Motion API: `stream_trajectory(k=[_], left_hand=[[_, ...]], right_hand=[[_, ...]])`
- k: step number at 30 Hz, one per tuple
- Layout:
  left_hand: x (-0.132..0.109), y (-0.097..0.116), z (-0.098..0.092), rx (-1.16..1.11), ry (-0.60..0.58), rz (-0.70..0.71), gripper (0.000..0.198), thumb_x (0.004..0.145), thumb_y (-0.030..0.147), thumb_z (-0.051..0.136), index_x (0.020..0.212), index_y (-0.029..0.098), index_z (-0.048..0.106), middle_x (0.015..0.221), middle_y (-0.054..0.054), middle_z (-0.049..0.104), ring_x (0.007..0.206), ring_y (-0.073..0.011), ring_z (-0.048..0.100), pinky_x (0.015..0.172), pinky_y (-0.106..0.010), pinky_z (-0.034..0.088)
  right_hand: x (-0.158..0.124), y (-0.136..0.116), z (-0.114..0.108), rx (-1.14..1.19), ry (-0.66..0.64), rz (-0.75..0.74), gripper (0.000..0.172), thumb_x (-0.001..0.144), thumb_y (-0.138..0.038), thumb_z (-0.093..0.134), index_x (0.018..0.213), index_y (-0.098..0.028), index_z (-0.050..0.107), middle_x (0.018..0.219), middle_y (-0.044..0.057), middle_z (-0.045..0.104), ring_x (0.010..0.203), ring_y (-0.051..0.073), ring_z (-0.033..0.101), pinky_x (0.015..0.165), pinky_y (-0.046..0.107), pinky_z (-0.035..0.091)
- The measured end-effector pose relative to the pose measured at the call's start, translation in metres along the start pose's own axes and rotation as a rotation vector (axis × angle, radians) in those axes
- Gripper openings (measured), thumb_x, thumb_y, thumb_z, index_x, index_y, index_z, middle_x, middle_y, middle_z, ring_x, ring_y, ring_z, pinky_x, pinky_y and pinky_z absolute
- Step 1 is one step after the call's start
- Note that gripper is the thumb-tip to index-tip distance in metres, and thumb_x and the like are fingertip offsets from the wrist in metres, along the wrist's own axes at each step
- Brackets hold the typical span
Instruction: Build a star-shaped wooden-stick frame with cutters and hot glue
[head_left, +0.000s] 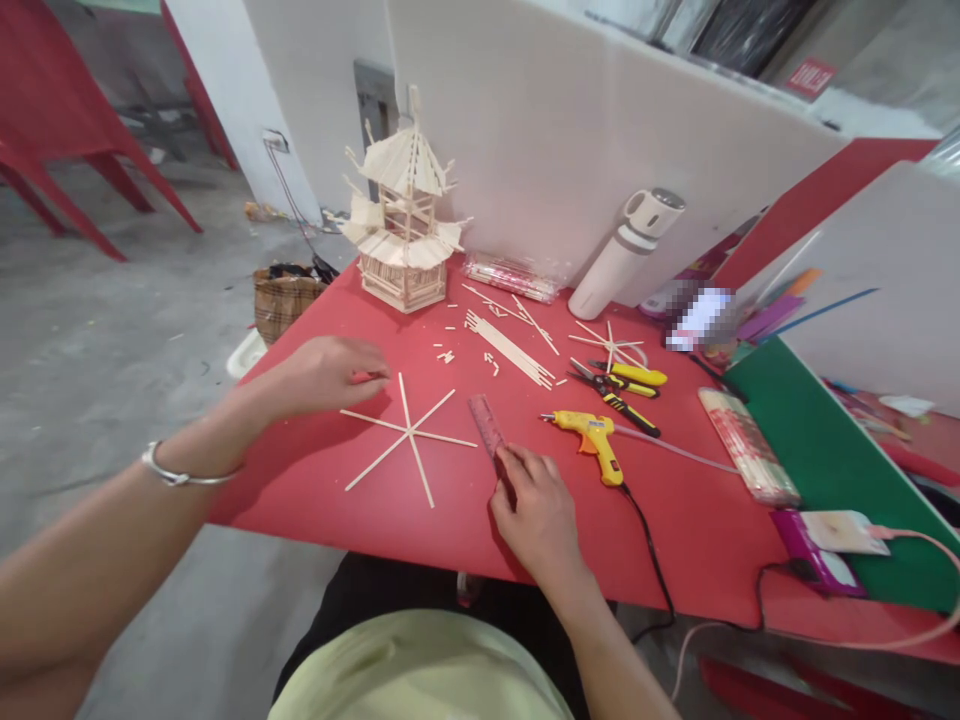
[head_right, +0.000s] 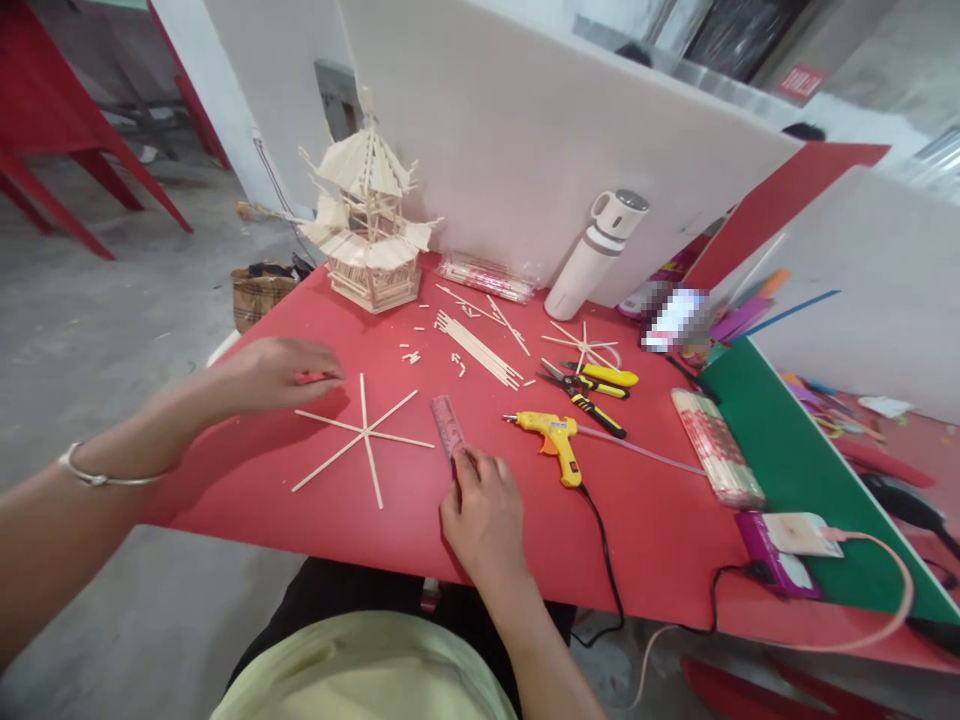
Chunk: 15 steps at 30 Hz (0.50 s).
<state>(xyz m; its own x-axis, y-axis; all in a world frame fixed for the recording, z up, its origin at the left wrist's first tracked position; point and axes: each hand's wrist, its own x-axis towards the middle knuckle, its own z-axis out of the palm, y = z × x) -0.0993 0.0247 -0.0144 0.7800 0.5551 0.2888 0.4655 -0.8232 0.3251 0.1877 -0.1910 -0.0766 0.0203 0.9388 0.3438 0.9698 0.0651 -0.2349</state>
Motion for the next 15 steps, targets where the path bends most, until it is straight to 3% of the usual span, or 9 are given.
stream_trajectory(k=[7, 11, 15], left_hand=[[0.044, 0.005, 0.040, -0.097, -0.004, 0.143, 0.025, 0.095, 0.029, 0.056, 0.085, 0.022, 0.077, 0.089, -0.004, 0.076, 0.079, -0.0157, 0.069, 0.075, -0.026, 0.052], [0.055, 0.002, 0.062, -0.212, 0.019, 0.212, 0.025, 0.097, 0.023, 0.054, 0.104, 0.021, 0.078, 0.099, -0.006, 0.079, 0.095, -0.0189, 0.072, 0.090, -0.032, 0.055], [0.056, 0.003, 0.072, -0.241, -0.022, 0.214, 0.034, 0.096, 0.018, 0.052, 0.123, 0.021, 0.073, 0.110, -0.007, 0.079, 0.102, -0.0197, 0.073, 0.093, -0.033, 0.056]], right_hand=[[0.010, -0.006, 0.007, 0.055, 0.027, -0.009, 0.043, 0.089, -0.014, 0.054, 0.129, -0.019, 0.068, 0.122, 0.010, 0.070, 0.107, 0.026, 0.059, 0.093, 0.041, 0.054], [0.011, -0.004, 0.010, 0.079, 0.016, -0.004, 0.043, 0.090, -0.015, 0.054, 0.131, -0.018, 0.067, 0.123, 0.011, 0.068, 0.108, 0.027, 0.058, 0.096, 0.042, 0.053], [0.013, -0.004, 0.012, 0.090, 0.031, -0.002, 0.042, 0.090, -0.015, 0.055, 0.130, -0.017, 0.067, 0.123, 0.011, 0.068, 0.108, 0.027, 0.058, 0.097, 0.042, 0.052]])
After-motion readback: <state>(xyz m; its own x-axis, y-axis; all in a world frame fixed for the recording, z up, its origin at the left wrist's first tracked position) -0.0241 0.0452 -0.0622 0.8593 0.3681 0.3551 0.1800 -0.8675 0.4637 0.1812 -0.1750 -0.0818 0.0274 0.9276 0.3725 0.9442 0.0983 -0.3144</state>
